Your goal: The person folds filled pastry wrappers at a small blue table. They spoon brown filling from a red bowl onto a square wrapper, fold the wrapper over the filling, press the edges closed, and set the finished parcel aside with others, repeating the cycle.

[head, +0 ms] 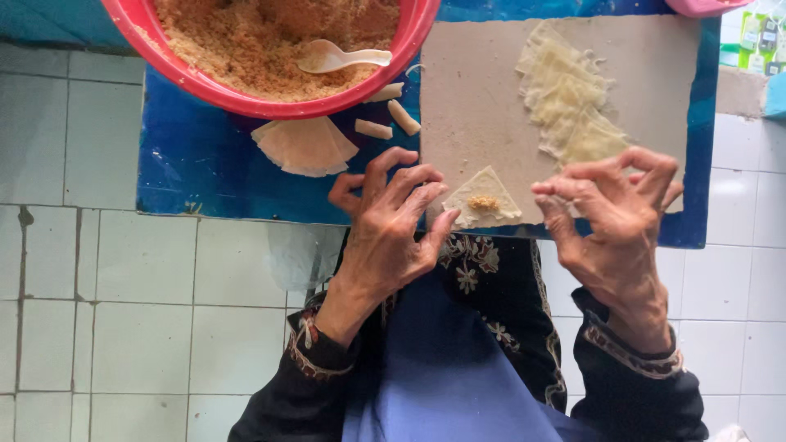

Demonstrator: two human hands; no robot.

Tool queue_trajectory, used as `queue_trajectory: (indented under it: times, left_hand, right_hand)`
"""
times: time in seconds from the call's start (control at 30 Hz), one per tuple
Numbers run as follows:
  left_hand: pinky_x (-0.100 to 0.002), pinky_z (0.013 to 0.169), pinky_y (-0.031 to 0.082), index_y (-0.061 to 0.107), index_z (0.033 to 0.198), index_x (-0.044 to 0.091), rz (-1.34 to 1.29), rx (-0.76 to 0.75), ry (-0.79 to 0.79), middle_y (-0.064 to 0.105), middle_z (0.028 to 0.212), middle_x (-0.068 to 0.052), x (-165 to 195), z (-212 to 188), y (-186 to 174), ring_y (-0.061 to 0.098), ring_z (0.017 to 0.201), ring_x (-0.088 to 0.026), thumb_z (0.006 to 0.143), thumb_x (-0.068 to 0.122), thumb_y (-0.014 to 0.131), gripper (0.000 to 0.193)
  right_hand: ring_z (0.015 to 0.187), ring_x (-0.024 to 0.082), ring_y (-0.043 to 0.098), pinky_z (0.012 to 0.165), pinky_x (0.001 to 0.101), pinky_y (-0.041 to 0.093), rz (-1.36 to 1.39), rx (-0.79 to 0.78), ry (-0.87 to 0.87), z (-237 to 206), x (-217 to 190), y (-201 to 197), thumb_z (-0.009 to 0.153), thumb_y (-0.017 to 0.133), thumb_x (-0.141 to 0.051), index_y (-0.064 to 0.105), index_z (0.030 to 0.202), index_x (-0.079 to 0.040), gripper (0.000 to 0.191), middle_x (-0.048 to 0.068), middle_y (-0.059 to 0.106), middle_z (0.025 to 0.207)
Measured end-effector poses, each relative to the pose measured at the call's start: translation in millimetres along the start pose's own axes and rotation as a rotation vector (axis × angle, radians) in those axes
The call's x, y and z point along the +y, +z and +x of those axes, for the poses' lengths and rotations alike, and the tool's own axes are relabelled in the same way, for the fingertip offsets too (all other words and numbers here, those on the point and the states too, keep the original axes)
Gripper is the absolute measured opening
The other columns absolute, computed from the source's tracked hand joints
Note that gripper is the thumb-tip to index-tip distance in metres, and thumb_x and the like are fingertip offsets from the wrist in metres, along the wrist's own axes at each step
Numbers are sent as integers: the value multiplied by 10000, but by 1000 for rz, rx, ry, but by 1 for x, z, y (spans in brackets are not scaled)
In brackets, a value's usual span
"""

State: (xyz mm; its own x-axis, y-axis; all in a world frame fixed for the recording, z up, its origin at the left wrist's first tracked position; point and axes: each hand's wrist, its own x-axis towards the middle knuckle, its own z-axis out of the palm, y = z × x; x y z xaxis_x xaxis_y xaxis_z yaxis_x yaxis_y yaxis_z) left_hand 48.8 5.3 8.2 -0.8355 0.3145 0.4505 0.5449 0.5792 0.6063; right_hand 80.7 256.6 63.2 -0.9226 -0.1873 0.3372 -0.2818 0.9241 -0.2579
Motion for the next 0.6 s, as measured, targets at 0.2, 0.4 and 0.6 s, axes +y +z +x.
queue_trajectory:
  times: [0.2,0.4,0.6]
  left_hand:
    - [-499,1008,244,746,1099,128,222,97,-75,663,1246,52,26,-15,12,478,1310,-234,883,243,840,262]
    - [-490,1006,260,738,1020,157,195,110,-122,690,1190,83,31,-9,20,497,1288,-228,893,180,817,151]
    - [-469,988,280,697,1042,143,134,74,-125,706,1164,72,38,-3,24,552,1239,-214,920,140,786,151]
  right_hand:
    - [1220,279,436,1041,467,253,13,-18,23,-29,9,24,861,869,-238,780,1046,-204,208,-42,701,1125]
    - [1210,264,500,1052,485,255,-57,15,-54,-24,4,26,935,861,-187,735,1053,-185,172,-52,704,1127]
    - [1184,244,592,1019,505,271,55,28,-141,-12,3,23,931,854,-124,692,1096,-169,235,-42,702,1068]
